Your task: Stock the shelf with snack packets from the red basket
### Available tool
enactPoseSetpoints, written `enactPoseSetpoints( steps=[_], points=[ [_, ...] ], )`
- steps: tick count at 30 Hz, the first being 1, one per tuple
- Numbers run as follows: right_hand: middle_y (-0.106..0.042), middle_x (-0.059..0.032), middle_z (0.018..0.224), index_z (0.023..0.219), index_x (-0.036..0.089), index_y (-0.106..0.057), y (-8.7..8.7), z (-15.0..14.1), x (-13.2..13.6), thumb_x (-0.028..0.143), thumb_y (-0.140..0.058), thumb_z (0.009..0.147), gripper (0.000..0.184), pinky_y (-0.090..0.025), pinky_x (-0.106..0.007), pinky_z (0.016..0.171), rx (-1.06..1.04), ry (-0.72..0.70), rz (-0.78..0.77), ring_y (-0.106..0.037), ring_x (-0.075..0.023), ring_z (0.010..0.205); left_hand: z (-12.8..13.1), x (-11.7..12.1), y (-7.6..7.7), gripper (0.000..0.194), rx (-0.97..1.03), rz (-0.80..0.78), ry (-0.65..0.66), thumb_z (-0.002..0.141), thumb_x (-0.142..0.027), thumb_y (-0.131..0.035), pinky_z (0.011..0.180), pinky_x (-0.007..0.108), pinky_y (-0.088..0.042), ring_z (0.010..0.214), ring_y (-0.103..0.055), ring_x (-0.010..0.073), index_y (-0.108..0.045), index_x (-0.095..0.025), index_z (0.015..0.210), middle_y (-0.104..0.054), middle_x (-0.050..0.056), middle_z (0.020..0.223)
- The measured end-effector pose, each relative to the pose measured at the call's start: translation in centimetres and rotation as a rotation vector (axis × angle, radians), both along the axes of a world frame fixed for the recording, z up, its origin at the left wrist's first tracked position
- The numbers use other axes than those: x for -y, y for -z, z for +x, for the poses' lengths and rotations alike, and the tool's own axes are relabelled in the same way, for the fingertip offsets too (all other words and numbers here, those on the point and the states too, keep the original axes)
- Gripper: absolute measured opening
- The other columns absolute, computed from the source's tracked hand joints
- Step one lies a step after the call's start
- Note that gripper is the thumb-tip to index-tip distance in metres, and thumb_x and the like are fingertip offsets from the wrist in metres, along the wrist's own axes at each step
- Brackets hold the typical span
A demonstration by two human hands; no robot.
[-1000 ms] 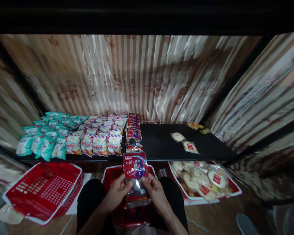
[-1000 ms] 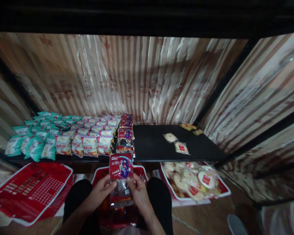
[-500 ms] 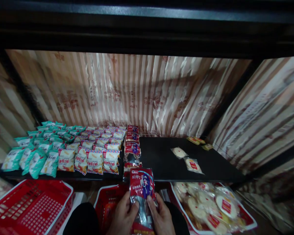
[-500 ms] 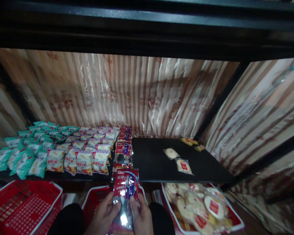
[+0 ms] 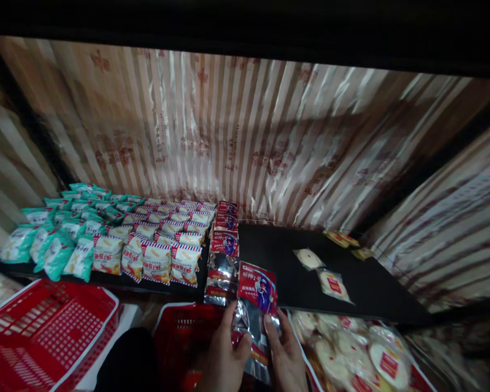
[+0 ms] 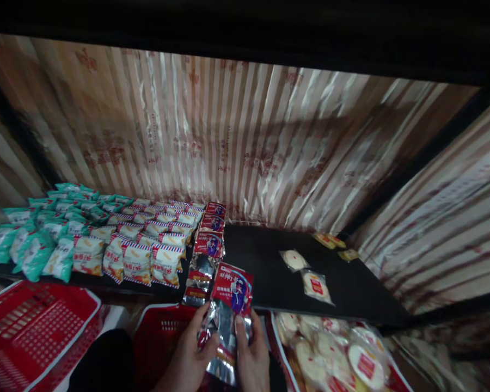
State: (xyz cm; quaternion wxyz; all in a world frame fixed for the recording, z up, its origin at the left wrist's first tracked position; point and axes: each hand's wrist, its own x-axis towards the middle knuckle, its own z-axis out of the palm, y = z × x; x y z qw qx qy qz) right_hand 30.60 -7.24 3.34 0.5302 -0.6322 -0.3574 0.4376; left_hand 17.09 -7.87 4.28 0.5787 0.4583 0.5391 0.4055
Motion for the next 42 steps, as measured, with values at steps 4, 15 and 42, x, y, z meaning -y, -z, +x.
enactPoseSetpoints(
  steps=[4,15,42],
  points=[
    [-0.066,-0.0092,0.115,0.138,0.022,-0.037,-0.6,0.1,0.4,0.062,-0.059,0.071,0.081,-0.053,-0.036,0.081,0.016,0.07,-0.027,-0.061,-0.0286,0.106,0.6,-0.7,-0.7,0.065,-0.023,-0.032,-0.02,0.077,-0.023,-0.053,0.102,0.028,-0.037,0.122,-0.049,0.0212,-0.036,-0.014,0.138,-0.051,0.012,0.134],
    [-0.055,-0.0091,0.131,0.129,0.021,-0.049,-2.1,-1.7,-4.1,0.053,-0.062,0.07,0.068,-0.044,-0.038,0.097,0.062,-0.039,0.086,-0.052,-0.0269,0.119,-1.0,-4.2,-2.4,0.064,-0.143,0.05,-0.055,0.078,-0.021,-0.049,0.104,0.032,-0.036,0.126,-0.045,0.0216,-0.031,-0.011,0.139,-0.045,0.014,0.139],
    [-0.068,-0.0096,0.106,0.104,0.017,-0.068,-0.9,-4.2,-13.8,0.036,-0.048,0.077,0.039,-0.043,-0.038,0.092,0.656,-0.157,0.231,-0.056,-0.0252,0.102,-3.8,-11.1,-0.2,0.05,-0.501,0.234,-0.216,0.078,-0.02,-0.04,0.103,0.033,-0.038,0.118,-0.051,0.02,-0.047,-0.013,0.127,-0.056,0.011,0.126]
  ],
)
